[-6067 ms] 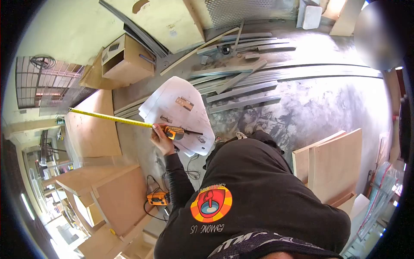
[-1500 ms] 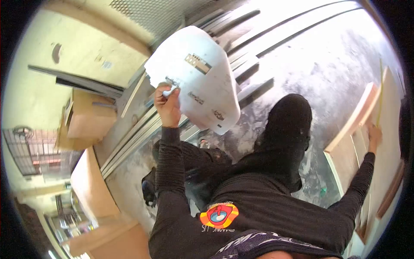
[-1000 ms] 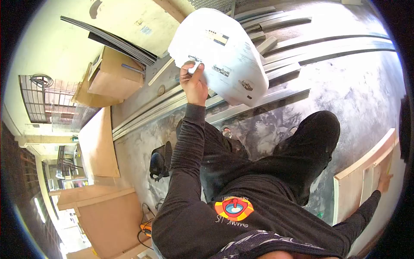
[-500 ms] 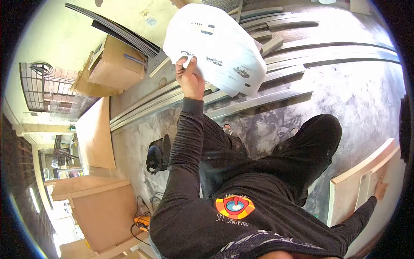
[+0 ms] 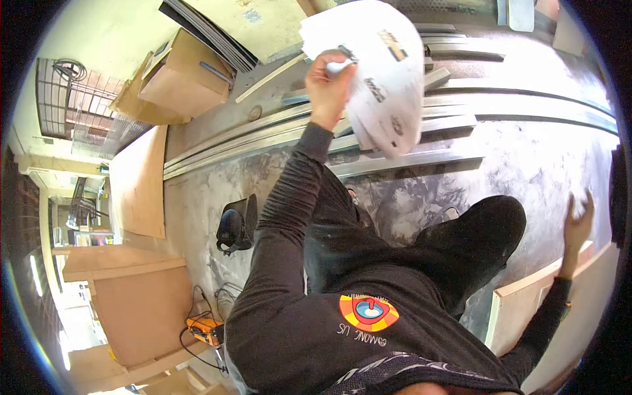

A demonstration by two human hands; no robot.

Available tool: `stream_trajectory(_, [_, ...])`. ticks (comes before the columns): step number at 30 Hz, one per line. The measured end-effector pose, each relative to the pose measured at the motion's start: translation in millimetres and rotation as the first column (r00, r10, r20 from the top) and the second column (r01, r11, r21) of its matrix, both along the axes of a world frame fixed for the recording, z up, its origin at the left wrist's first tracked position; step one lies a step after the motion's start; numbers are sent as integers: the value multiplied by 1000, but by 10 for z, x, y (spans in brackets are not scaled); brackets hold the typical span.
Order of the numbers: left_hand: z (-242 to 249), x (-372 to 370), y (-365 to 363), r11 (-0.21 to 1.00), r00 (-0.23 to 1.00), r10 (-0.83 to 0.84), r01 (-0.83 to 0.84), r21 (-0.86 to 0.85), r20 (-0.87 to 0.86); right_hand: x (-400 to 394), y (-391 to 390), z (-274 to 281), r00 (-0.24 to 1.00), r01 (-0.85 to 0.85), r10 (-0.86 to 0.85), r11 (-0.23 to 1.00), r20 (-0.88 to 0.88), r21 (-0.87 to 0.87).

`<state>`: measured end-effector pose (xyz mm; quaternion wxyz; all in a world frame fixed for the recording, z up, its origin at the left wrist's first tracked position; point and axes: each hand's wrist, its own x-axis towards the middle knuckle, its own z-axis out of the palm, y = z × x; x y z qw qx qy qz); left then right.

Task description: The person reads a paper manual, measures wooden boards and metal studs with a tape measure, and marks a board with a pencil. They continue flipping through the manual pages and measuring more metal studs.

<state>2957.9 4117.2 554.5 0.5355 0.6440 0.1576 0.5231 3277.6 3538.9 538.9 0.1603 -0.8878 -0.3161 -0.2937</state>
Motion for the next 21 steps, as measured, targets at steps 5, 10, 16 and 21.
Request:
stream_trajectory(5, [43, -13, -467, 993, 997, 57, -52, -103, 49, -1304, 2530, 358, 806, -561, 572, 820, -151, 110])
stream_trajectory(10, [-447, -42, -486, 996, 996, 90, -90, -22, -12, -2259, 3679, 316, 734, -578, 554, 813, -392, 68])
stream_trajectory(16, [-380, -146, -677, 998, 953, -57, 62, 5, -296, -2308, 3965, -193, 672, -573, 590, 797, -448, 191])
stream_trajectory(21, [-457, -112, -691, 956, 934, -48, 146, 255, -355, -2256, 4026, -279, 473, -528, 642, 755, -604, 390])
